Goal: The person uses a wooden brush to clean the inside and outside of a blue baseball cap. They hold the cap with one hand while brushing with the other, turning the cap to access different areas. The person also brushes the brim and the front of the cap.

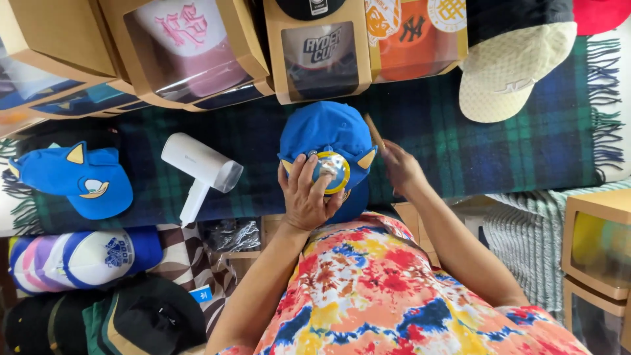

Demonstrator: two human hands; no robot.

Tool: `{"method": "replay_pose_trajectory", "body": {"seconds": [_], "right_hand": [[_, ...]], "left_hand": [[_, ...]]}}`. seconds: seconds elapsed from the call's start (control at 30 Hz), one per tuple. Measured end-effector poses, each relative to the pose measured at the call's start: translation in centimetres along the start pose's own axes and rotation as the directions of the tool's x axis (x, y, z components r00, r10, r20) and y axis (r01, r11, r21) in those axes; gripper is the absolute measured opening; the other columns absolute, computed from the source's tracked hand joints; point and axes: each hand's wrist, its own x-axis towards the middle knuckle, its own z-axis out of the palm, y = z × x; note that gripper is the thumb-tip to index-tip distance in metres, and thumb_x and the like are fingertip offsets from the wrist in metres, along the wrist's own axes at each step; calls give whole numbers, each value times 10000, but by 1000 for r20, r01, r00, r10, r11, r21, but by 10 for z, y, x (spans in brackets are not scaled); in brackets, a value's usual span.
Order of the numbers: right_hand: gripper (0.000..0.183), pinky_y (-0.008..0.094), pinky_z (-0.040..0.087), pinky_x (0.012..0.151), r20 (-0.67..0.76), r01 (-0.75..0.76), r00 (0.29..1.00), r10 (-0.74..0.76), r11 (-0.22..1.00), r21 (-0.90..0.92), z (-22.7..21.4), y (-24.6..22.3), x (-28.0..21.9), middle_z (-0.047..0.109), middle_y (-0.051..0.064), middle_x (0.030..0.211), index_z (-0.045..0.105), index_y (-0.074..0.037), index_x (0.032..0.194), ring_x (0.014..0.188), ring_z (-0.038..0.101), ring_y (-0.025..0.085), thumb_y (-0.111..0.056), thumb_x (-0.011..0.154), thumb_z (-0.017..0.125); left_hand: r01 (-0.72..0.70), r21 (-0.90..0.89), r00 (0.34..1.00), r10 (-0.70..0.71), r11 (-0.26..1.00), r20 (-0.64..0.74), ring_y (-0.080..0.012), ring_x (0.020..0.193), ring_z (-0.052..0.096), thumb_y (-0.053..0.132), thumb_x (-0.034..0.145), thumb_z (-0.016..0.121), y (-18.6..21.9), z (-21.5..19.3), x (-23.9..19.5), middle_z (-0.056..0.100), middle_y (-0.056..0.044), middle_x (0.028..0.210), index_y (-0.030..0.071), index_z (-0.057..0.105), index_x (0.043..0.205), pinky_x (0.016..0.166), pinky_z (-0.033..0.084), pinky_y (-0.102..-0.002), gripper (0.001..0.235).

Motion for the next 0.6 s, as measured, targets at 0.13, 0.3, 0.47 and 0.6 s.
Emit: {"method": "replay_pose_trajectory", "body": {"seconds": [0.13, 0.3, 0.47, 0.6], "right_hand": [[374, 307, 442, 305, -105, -156, 979, 173, 975, 158, 3, 13, -24, 589, 95, 579, 647, -198, 1374, 405, 536, 203, -389, 1059, 580], [385, 412, 549, 513, -231, -43, 973, 25, 996, -76, 14, -11, -56, 671, 108, 715, 686, -223, 1272, 615, 678, 268, -504, 1059, 531], [375, 494, 539, 760, -213, -222, 959, 188, 964, -149, 14, 67, -27, 693, 106, 733, 691, -226, 1142, 835, 704, 342, -563, 1072, 543], [320, 458, 552, 680, -270, 188, 935, -230, 967, -172, -5, -53, -67, 673, 134, 800, 627, -83, 1256, 746, 683, 298, -348, 1123, 507]], "left_hand": [[10, 3, 1000, -10, 1000, -13, -412, 1334, 535, 483, 971, 558, 0, 3, 0, 603, -207, 1370, 188, 583, 1100, 1054, 362, -707, 323], [4, 1, 1000, -4, 1000, -3, -408, 1339, 532, 484, 975, 559, 0, 2, -1, 598, -202, 1386, 193, 584, 1098, 1068, 358, -695, 316], [-2, 0, 1000, 2, 1000, -1, -409, 1329, 543, 487, 982, 542, -3, 2, -1, 605, -201, 1370, 190, 586, 1113, 1060, 360, -699, 328], [26, -19, 1000, -26, 999, -6, -402, 1347, 534, 491, 965, 581, 0, -1, 1, 603, -198, 1392, 195, 586, 1110, 1081, 339, -695, 329]]}}
